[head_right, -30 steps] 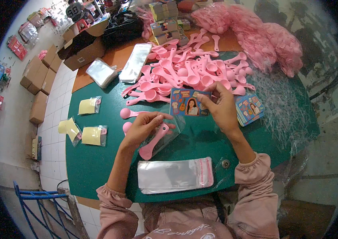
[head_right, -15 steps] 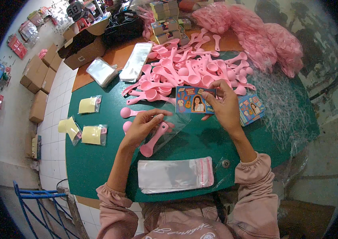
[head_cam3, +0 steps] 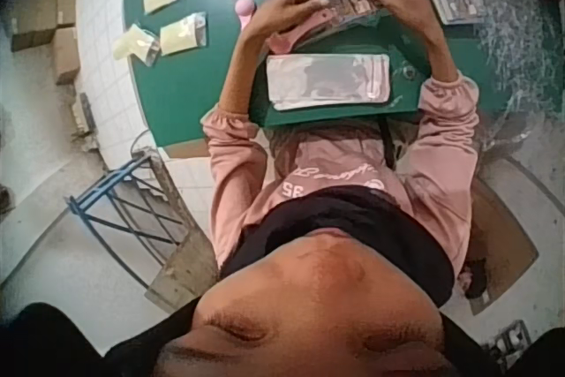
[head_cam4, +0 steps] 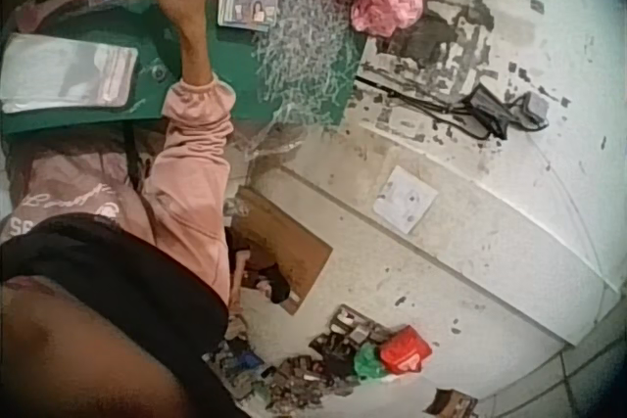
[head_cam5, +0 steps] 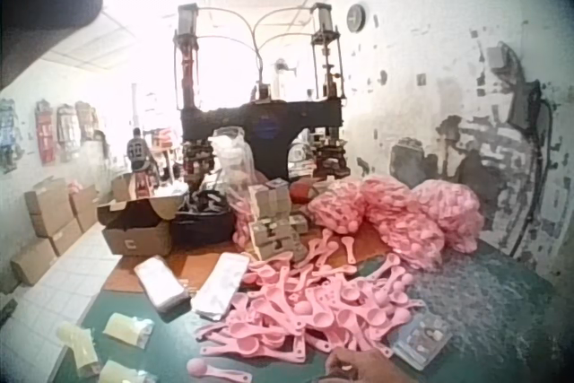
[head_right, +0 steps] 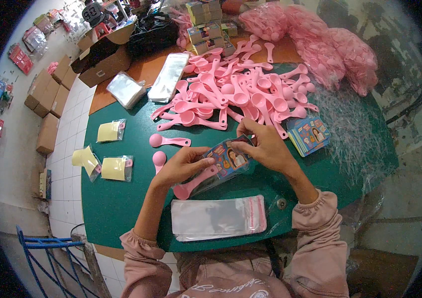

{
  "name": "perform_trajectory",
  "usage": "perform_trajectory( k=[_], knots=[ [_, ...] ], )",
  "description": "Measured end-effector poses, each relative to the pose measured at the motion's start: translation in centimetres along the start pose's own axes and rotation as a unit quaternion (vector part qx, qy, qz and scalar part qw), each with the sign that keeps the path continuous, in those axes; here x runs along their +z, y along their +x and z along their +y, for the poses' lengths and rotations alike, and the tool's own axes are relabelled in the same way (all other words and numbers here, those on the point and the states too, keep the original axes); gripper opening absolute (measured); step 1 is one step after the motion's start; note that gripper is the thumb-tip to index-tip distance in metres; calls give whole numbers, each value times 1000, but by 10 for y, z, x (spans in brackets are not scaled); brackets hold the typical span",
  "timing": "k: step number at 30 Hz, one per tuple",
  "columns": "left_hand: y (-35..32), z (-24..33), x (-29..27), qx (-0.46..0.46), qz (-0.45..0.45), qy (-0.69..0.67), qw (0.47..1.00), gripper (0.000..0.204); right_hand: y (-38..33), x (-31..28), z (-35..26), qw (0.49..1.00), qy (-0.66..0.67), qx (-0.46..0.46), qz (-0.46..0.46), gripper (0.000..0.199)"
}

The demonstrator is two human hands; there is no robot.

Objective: The person repeatedly picks up pink plastic spoons and places each one into a small clear plastic bag along with a yellow paper insert. The person seals each bag and sets it aside on the table. The process is repeated for multiple spoons throughout the clip.

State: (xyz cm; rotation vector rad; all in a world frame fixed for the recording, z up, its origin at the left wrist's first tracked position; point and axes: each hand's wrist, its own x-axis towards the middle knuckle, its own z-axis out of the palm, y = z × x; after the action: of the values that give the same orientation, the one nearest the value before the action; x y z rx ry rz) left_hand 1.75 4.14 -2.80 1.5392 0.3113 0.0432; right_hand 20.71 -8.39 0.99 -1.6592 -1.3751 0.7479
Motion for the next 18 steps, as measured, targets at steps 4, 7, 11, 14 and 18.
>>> perform_trajectory(
  k=[4, 7, 11, 14, 18],
  knots=[
    [-1, 8, 6, 37, 6, -7, 999, 36, -1, 4, 5, 995, -25, -69, -70, 27],
    [-5, 6, 4, 66, 30, 45, 996, 47, 1, 2, 7, 984, 17, -5, -178, 27],
    [-3, 12, 15, 47, 85, 174, 980, 61, 1, 11, 22, 969, 4, -191, -154, 29],
    [-6, 33, 28, -56, 100, 298, 948, 66, 0, 12, 15, 980, -6, -54, -193, 26],
    [-18, 18, -4, 0, 40, 259, 965, 69, -3, -2, 11, 982, 112, 51, -144, 22]
  ],
)
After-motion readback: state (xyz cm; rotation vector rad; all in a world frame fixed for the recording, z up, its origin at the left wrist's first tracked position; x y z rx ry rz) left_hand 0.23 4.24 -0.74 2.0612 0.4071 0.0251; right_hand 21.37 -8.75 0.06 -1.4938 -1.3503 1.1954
